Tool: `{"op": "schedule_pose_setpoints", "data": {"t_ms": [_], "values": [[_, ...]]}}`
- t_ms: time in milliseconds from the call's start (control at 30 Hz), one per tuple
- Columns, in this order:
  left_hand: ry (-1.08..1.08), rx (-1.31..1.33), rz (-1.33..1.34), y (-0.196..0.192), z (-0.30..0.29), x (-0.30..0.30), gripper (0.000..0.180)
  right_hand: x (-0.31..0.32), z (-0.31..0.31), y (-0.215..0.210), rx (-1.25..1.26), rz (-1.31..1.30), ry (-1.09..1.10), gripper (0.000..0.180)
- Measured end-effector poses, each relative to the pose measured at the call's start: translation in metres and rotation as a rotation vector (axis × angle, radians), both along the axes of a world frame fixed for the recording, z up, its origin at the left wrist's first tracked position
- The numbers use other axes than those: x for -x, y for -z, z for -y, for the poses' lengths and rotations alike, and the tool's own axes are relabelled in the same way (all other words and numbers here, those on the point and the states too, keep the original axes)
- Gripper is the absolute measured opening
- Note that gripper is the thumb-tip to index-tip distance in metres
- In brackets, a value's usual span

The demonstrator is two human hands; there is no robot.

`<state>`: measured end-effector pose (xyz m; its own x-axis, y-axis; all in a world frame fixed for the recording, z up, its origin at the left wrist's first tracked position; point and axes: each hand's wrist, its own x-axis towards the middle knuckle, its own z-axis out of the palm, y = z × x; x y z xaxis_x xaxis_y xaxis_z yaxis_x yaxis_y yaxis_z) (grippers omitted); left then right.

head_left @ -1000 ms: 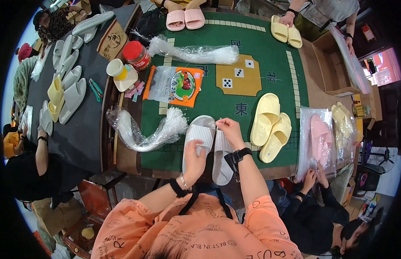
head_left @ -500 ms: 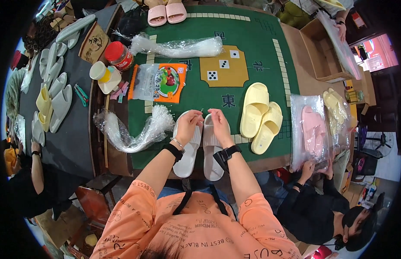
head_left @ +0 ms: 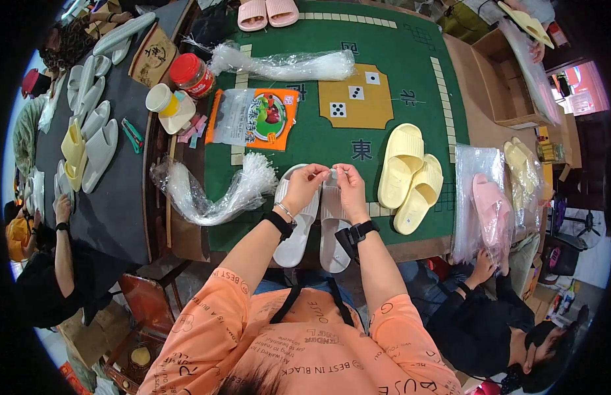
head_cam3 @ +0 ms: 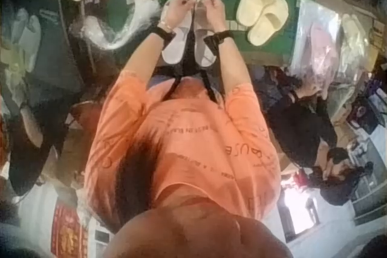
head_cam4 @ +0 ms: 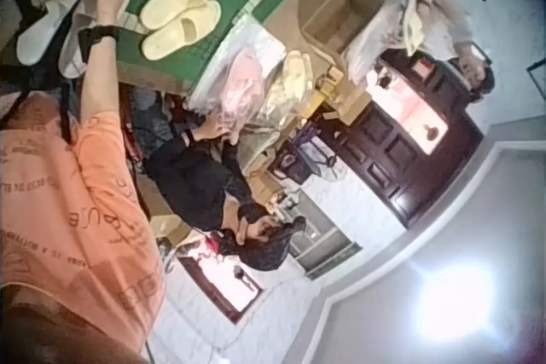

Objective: Packaging finished foam slippers by securing them together and wrapping them in plastic.

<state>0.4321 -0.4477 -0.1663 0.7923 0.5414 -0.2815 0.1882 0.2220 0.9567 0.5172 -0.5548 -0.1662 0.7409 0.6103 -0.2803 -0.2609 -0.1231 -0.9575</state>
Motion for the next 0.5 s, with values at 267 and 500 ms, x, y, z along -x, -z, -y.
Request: {"op": "schedule_pose_setpoints", "data": {"t_ms": [267,500], "values": [[0.039,0.048,-0.028,0.004,-0.001,-0.001,0.012,-0.002,0.003,-0.002,-0.016,-0.079,-0.033,0.015],[-0.030,0.008,0.024,0.011,0.003,-0.004,0.014,-0.003,0.002,-0.006,-0.020,-0.042,-0.023,0.014]]}}
